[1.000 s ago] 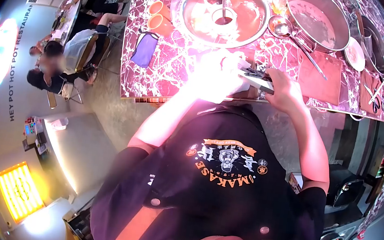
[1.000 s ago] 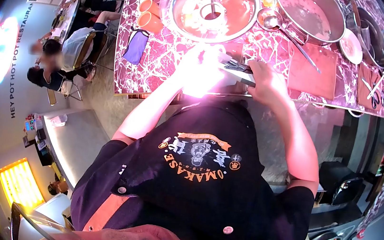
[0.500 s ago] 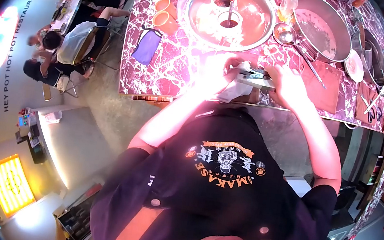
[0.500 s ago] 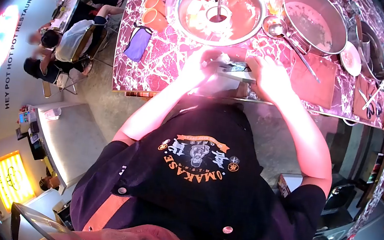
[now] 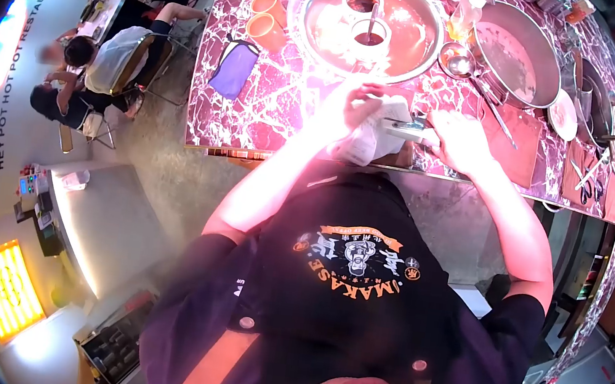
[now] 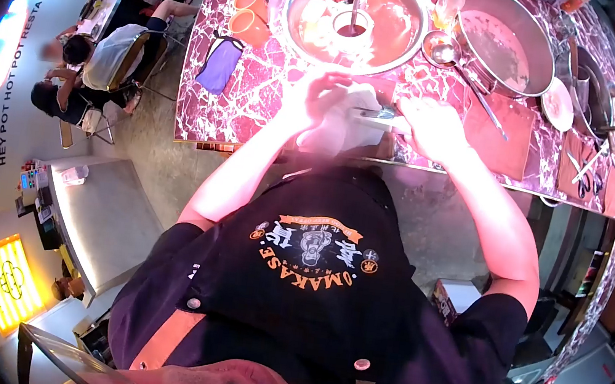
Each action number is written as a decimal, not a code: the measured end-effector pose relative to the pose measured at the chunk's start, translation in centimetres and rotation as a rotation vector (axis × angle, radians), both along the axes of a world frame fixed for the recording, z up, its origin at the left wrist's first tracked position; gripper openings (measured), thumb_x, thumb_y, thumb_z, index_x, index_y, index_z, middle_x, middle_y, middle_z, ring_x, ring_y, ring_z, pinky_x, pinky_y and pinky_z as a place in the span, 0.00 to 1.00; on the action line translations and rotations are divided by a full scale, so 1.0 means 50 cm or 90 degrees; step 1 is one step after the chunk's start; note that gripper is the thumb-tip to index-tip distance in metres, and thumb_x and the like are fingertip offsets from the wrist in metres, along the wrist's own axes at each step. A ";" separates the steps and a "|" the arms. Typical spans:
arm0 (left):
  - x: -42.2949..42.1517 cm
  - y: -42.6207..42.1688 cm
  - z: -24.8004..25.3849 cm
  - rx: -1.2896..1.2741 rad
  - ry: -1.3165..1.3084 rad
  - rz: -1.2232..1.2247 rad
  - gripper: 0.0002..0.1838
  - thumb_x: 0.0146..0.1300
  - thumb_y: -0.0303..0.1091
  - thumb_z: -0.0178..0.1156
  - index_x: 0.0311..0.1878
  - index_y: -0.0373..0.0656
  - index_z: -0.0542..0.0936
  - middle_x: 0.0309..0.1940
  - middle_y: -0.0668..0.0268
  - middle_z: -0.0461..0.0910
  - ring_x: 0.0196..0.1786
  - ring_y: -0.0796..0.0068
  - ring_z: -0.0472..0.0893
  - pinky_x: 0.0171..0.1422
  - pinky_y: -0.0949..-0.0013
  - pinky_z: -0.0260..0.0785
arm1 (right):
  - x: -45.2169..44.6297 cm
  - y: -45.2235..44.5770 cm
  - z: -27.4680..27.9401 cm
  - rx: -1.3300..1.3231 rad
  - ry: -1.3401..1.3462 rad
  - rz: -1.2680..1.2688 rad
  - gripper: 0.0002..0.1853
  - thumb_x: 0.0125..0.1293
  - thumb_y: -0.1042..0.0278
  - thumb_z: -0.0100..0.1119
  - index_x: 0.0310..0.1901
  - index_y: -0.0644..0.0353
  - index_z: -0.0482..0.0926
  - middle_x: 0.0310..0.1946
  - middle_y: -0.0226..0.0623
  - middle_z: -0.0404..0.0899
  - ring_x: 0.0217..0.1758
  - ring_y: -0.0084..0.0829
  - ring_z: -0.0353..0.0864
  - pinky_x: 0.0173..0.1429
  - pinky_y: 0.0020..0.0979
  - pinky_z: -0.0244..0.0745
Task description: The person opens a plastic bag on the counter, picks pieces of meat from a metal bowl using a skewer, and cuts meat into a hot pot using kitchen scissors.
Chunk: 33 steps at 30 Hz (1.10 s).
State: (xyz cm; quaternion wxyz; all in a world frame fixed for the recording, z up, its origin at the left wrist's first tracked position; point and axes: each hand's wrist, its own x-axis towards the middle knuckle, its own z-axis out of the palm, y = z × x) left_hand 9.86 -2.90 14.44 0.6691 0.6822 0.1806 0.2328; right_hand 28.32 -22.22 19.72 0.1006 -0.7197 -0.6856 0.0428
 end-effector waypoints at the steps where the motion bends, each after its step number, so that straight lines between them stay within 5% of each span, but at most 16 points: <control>1: -0.011 0.003 0.003 0.022 0.041 0.015 0.12 0.65 0.31 0.59 0.50 0.39 0.80 0.40 0.62 0.82 0.46 0.72 0.81 0.53 0.67 0.72 | 0.001 -0.003 -0.015 0.014 0.005 -0.001 0.16 0.57 0.61 0.61 0.45 0.58 0.73 0.34 0.39 0.78 0.38 0.40 0.80 0.38 0.39 0.75; 4: -0.086 0.001 0.090 0.267 0.355 -0.009 0.12 0.63 0.32 0.59 0.49 0.39 0.80 0.41 0.60 0.82 0.46 0.70 0.81 0.53 0.66 0.72 | -0.003 -0.010 -0.019 0.009 0.055 -0.043 0.15 0.55 0.62 0.64 0.42 0.58 0.74 0.31 0.40 0.78 0.36 0.40 0.81 0.39 0.39 0.75; 7: -0.180 0.021 -0.018 0.218 0.347 -0.114 0.16 0.61 0.38 0.61 0.49 0.39 0.81 0.47 0.58 0.81 0.49 0.66 0.81 0.51 0.65 0.73 | -0.013 -0.011 -0.037 0.022 0.080 -0.072 0.15 0.53 0.63 0.67 0.40 0.57 0.75 0.31 0.41 0.78 0.37 0.40 0.81 0.40 0.38 0.75; 9: -0.168 0.005 -0.003 0.291 0.383 -0.102 0.14 0.57 0.37 0.62 0.44 0.39 0.83 0.42 0.57 0.83 0.44 0.66 0.83 0.48 0.66 0.74 | -0.016 -0.006 -0.041 0.006 0.101 -0.079 0.16 0.51 0.64 0.68 0.40 0.57 0.75 0.31 0.40 0.79 0.38 0.40 0.82 0.42 0.38 0.76; 11: -0.161 -0.006 0.004 0.171 0.354 -0.109 0.13 0.54 0.37 0.63 0.38 0.38 0.84 0.28 0.58 0.84 0.33 0.67 0.84 0.40 0.67 0.75 | -0.025 -0.004 -0.039 0.009 0.114 -0.099 0.18 0.48 0.65 0.69 0.40 0.57 0.75 0.33 0.40 0.80 0.40 0.40 0.82 0.44 0.37 0.77; 15: -0.161 -0.008 0.038 0.017 0.400 -0.103 0.11 0.55 0.35 0.64 0.36 0.36 0.82 0.26 0.64 0.82 0.29 0.76 0.80 0.35 0.69 0.72 | -0.038 -0.001 -0.032 0.031 0.071 -0.107 0.22 0.44 0.68 0.70 0.42 0.56 0.74 0.32 0.36 0.79 0.37 0.38 0.82 0.41 0.36 0.77; 22: -0.133 0.026 0.110 -0.402 0.150 0.004 0.08 0.63 0.36 0.63 0.37 0.42 0.79 0.28 0.71 0.77 0.27 0.83 0.70 0.33 0.76 0.64 | -0.054 -0.023 -0.020 0.007 0.270 -0.157 0.25 0.45 0.72 0.68 0.47 0.58 0.72 0.39 0.38 0.79 0.46 0.41 0.80 0.51 0.40 0.73; 28: -0.218 0.120 0.226 -0.449 0.095 0.037 0.09 0.65 0.36 0.61 0.34 0.40 0.80 0.28 0.70 0.77 0.30 0.82 0.73 0.36 0.77 0.65 | -0.094 -0.067 -0.102 0.093 0.547 -0.362 0.28 0.56 0.69 0.67 0.57 0.62 0.67 0.45 0.36 0.75 0.50 0.31 0.76 0.56 0.34 0.71; 31: -0.309 0.216 0.263 -0.265 -0.011 0.050 0.08 0.66 0.32 0.57 0.40 0.36 0.76 0.34 0.64 0.77 0.34 0.74 0.78 0.43 0.72 0.73 | -0.165 -0.004 -0.187 0.125 0.762 -0.427 0.28 0.56 0.69 0.67 0.57 0.64 0.67 0.45 0.34 0.75 0.50 0.30 0.76 0.57 0.33 0.71; 32: -0.340 0.245 0.267 -0.188 -0.084 0.059 0.08 0.68 0.30 0.55 0.43 0.35 0.75 0.35 0.62 0.77 0.35 0.72 0.80 0.45 0.70 0.75 | -0.185 0.026 -0.247 0.112 0.664 -0.385 0.28 0.57 0.72 0.65 0.58 0.64 0.65 0.47 0.36 0.75 0.50 0.29 0.76 0.56 0.33 0.72; 33: -0.352 0.268 0.312 -0.426 -0.196 0.050 0.08 0.70 0.30 0.53 0.43 0.34 0.75 0.35 0.61 0.78 0.35 0.72 0.80 0.44 0.71 0.76 | -0.234 0.092 -0.201 0.007 0.835 -0.388 0.28 0.57 0.76 0.62 0.59 0.63 0.63 0.47 0.39 0.75 0.49 0.28 0.77 0.52 0.32 0.74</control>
